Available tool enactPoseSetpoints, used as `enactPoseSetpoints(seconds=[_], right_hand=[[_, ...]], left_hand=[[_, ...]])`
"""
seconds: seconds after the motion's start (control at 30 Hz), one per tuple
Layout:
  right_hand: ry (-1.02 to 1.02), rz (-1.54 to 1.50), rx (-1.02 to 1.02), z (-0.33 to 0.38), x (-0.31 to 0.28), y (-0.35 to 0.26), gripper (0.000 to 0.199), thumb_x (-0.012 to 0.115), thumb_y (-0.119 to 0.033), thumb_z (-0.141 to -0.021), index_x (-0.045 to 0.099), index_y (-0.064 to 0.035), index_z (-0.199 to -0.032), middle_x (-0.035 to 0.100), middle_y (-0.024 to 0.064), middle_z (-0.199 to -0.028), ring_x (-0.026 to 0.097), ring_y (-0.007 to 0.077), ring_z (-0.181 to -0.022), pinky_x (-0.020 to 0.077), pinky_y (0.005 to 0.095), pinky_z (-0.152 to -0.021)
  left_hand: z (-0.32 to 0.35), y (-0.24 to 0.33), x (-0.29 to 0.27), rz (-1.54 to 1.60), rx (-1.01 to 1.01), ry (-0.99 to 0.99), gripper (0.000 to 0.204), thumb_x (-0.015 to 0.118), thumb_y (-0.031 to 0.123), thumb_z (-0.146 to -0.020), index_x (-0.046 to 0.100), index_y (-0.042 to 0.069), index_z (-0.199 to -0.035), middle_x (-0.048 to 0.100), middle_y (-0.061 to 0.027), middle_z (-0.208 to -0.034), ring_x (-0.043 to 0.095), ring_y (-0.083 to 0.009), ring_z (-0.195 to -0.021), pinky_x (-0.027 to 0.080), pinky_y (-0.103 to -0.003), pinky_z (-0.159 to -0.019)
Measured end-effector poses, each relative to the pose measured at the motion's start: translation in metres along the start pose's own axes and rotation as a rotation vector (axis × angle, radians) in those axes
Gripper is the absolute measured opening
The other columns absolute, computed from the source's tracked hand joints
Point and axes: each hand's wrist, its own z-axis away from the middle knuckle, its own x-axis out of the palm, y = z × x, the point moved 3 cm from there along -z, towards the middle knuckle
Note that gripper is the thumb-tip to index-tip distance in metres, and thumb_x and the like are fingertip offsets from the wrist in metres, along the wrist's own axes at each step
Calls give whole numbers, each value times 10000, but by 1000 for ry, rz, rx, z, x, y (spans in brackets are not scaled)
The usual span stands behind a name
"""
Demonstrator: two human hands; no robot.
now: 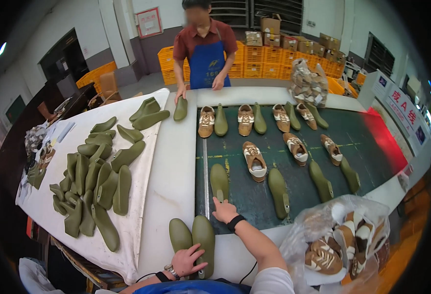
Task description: Sort shoe uppers and match them with appropriate shoe lasts on a conveyor belt in a shoe manufacturing facility.
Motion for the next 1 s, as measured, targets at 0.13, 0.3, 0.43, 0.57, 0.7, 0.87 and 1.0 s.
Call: enactPoseSetpoints(seconds=[0.13,0.3,0.43,0.57,0.7,0.87,1.0], right_hand=[[236,-27,-75,23,-97,1,499,576,-293,-768,461,-100,-1213,614,220,-949,595,374,-920,483,454,-786],[641,22,-104,124,-283,-4,384,578,-225,-800,559,-50,-1141,632,170,-1016,611,332,-921,493,396,-788],[805,64,38,270,-347,34,349,602,-168,-796,582,-11,-1106,649,173,-918,640,296,-824,502,347,-719],[533,303,660,418,-270,176,176,572,-165,-770,619,-13,-847,628,210,-828,616,365,-789,478,436,-648],[294,172,708,482,-91,193,560,632,-255,-744,446,-68,-1237,640,215,-863,610,390,-860,487,453,-738],[568,-55,676,449,-55,110,669,585,-200,-811,263,-50,-1379,634,225,-830,596,411,-791,471,456,-678],[437,-21,566,451,-43,87,527,594,-225,-808,437,-33,-1273,633,218,-820,590,409,-758,466,456,-676]], left_hand=[[-2,-1,4,-15,-1,-8,425,625,446,-781,606,103,-1032,568,-121,-1140,621,-269,-749,498,-365,-647],[-1,-3,8,-8,10,31,444,615,462,-783,606,110,-1054,565,-118,-1158,619,-282,-797,497,-375,-681],[13,-3,1,-6,-5,54,452,580,467,-804,589,101,-1068,547,-132,-1174,618,-295,-803,489,-389,-685],[11,-6,12,12,-4,11,457,579,476,-797,600,115,-1075,557,-125,-1168,618,-301,-852,493,-402,-719],[8,2,7,20,26,19,443,597,469,-780,599,112,-1042,556,-126,-1163,616,-303,-844,483,-408,-730],[11,-6,9,-15,64,102,423,627,430,-766,594,98,-1026,561,-151,-1151,623,-285,-769,481,-397,-688],[3,-2,17,-11,79,89,437,632,422,-762,589,98,-1052,559,-152,-1168,624,-281,-783,477,-395,-695]])
